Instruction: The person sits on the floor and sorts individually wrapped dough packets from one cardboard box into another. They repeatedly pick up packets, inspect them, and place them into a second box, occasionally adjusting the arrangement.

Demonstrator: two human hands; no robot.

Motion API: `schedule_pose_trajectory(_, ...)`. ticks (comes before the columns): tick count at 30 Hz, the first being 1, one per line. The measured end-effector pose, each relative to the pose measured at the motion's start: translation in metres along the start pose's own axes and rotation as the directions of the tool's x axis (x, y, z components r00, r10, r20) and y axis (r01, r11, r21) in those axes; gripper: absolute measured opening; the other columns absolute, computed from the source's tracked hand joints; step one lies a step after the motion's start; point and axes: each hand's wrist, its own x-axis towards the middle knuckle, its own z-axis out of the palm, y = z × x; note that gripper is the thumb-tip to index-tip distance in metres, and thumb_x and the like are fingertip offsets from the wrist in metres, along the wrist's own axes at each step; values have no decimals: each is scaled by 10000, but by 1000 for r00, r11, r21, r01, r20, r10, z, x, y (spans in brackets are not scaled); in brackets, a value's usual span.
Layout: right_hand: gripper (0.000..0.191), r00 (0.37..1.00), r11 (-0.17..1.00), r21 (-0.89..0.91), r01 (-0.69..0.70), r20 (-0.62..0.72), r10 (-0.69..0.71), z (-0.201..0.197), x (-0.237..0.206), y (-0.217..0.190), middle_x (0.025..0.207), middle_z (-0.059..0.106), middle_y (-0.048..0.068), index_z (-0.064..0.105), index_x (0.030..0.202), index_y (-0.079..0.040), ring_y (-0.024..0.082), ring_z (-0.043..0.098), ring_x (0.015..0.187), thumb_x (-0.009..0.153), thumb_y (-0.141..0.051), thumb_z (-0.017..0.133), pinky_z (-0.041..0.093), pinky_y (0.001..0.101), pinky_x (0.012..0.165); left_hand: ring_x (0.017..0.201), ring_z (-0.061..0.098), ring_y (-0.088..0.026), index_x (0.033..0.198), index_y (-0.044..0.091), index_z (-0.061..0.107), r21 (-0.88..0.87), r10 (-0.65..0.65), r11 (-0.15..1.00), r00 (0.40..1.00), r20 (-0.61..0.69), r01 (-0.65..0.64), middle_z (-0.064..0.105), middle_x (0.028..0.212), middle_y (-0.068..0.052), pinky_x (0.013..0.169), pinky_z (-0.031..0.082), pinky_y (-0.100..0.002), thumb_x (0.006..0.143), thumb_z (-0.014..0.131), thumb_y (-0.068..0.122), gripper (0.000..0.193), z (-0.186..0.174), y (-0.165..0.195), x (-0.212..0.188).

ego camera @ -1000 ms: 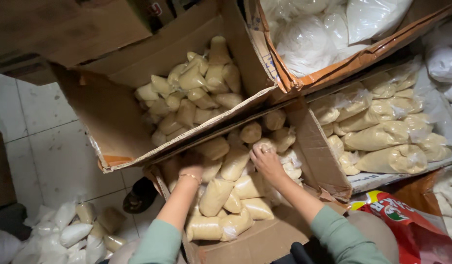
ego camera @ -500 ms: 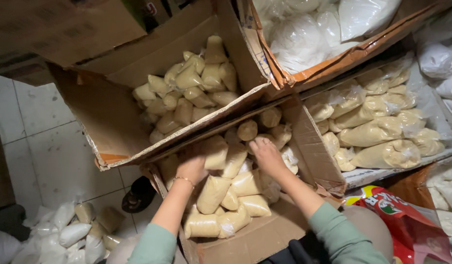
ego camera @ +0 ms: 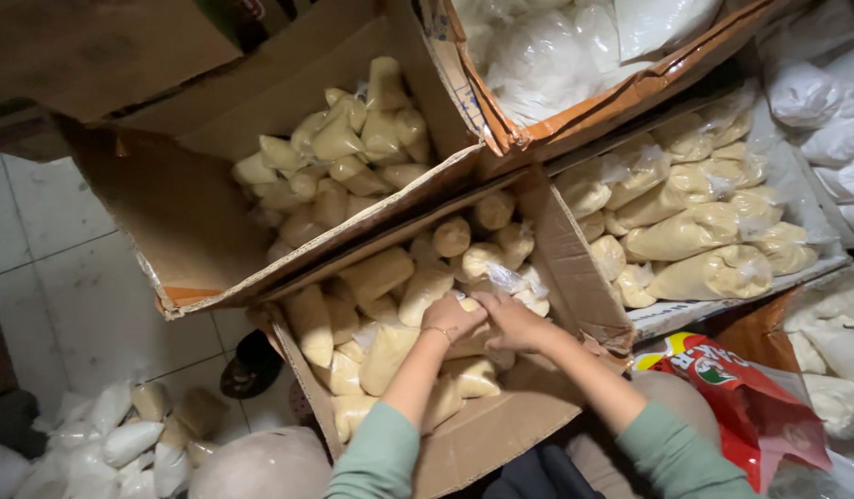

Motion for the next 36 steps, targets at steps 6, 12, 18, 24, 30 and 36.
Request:
schedule_pose_trajectory(6, 898, 974, 996, -60, -62, -224, 47, 11, 10, 7, 1327, 510, 287, 420, 1389, -68, 467, 546, 1192, 633, -179, 891, 485, 474, 998, 977, 730, -343, 1156, -65, 711, -237, 38, 971, 999, 35, -29, 730, 1009, -234, 842, 572, -396, 802, 699, 559, 718, 19, 12, 18)
schedule_pose_trajectory(12, 388, 933, 961, -33, -275, -251, 258, 2, 17, 17, 1128, 702, 213, 628, 1336, -155, 409, 695, 1015, 958, -231, 586, 549, 509, 881, 1082, 685, -236, 1329, -13, 529, -643, 316, 735, 948, 45, -215, 711, 1146, -135, 925, 542, -341, 790, 690, 191, 598, 42, 21, 18)
schedule_pose_trajectory(18, 539, 942, 946, -299, -125, -336, 18, 3, 16, 10, 973, 709, 238, 585, 1286, -103, 443, 666, 896, 774, -201, 720, 510, 526, 860, 1172, 676, -322, 1306, 5, 568, -438, 226, 867, 971, -75, -236, 712, 1217, -200, 1013, 506, -364, 849, 607, 114, 471, 33, -3, 15)
schedule_pose_trajectory(24, 347, 906, 919, -394, 0, -389, -167, 12, 20, 9, 940, 709, 207, 629, 1194, -120, 443, 668, 873, 860, -35, 590, 518, 532, 836, 1147, 594, -478, 1161, -20, 651, 166, 324, 945, 873, -364, -282, 655, 1203, -299, 999, 466, -500, 778, 579, 59, 398, 4, -38, 9)
schedule_pose_trajectory(30, 329, 876, 904, -411, -119, -472, -100, 21, 25, 15, 948, 652, 264, 589, 1208, -23, 440, 661, 797, 886, -41, 527, 540, 519, 701, 1163, 630, -424, 1169, 30, 665, 150, 27, 989, 965, -261, 13, 655, 1245, -242, 1009, 498, -504, 987, 456, 105, 287, -41, -69, 9)
schedule_pose_trajectory(36, 287, 878, 878, -444, -179, -475, -61, 18, 34, 14, 954, 637, 251, 621, 1195, -47, 420, 667, 756, 926, -54, 522, 549, 513, 642, 1224, 586, -408, 1248, 46, 627, 484, 358, 873, 751, -555, -58, 626, 1310, -226, 1045, 447, -526, 785, 644, 112, 468, -76, -90, 6)
